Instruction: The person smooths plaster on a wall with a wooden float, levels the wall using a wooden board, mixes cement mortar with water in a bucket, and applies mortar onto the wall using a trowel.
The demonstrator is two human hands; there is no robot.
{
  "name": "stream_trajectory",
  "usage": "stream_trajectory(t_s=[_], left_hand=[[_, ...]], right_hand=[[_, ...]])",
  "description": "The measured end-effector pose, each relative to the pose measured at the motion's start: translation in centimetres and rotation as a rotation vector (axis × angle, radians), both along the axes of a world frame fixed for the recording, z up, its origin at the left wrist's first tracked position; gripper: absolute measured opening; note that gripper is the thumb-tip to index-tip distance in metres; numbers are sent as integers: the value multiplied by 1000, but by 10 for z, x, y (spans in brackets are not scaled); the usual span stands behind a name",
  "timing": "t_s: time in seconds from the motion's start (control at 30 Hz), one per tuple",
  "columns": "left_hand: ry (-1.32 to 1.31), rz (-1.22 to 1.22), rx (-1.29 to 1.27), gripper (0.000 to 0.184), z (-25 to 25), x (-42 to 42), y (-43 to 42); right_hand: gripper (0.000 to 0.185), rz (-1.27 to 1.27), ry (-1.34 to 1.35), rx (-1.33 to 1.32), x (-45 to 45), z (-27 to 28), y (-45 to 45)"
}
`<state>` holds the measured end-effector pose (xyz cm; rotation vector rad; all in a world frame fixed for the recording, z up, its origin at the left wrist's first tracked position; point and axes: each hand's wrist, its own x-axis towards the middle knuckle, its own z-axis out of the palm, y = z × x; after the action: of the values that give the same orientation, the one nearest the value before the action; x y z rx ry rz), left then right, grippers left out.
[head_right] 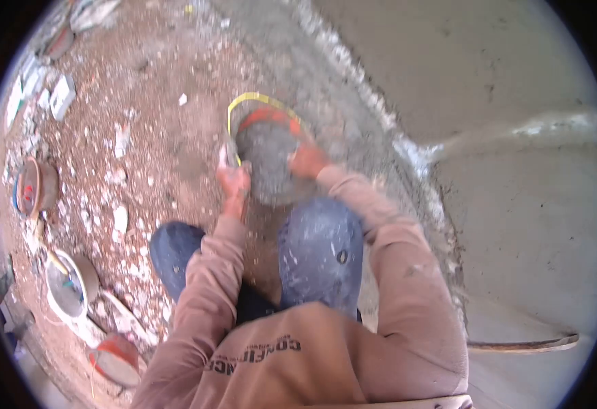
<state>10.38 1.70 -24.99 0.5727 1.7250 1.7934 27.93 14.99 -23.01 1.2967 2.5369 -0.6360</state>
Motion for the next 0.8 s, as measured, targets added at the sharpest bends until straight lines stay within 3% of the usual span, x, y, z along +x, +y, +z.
stream_trajectory(t_s=[0.03, 0.07, 0.1, 0.17, 0.2, 0.27, 0.3, 0.37, 0.47, 0.5, 0.57, 0.6, 0.67, 0.77, 0.8], left_hand=[[22, 24, 72, 74, -19, -2, 4], [37, 43, 125, 73, -36, -7, 16], [-83, 26, 178, 73, -13, -14, 27], [-347, -19, 192, 72, 27, -20, 16], [-307, -15, 218, 71, 31, -27, 13], [-220, -12, 280, 70, 41, -53, 13], [-231, -9, 180, 70, 58, -62, 6], [80, 139, 154, 70, 24, -82, 3], [280, 241, 70, 72, 2, -108, -8], [-53, 199, 148, 75, 32, -103, -14], [-70, 265, 165, 79, 32, -109, -23], [-131, 303, 257, 80, 34, -111, -27], [-217, 356, 223, 80, 26, -113, -32], [-183, 378, 165, 77, 13, -124, -39], [-182, 377, 125, 75, 6, -126, -45]], right_hand=[[54, 259, 54, 17, -2, -37, 2], [54, 95, 31, -106, -14, -13, -15], [55, -77, 10, -208, -27, 15, -34], [54, -37, 9, -248, -27, 19, -29], [55, -9, 9, -285, -35, 32, -32], [51, 69, 104, -78, -47, 66, -29], [49, 60, 132, -15, -54, 78, -26], [44, 89, 139, 57, -66, 69, -28], [37, 181, 104, 37, -92, 35, -36], [35, 202, 105, -13, -99, 33, -38], [34, 208, 142, -137, -109, 60, -40], [32, 194, 178, -48, -120, 64, -33], [29, 183, 251, 106, -137, 53, -23], [29, 247, 119, 295, -152, 12, 2], [28, 389, 48, 230, -157, 8, -8]])
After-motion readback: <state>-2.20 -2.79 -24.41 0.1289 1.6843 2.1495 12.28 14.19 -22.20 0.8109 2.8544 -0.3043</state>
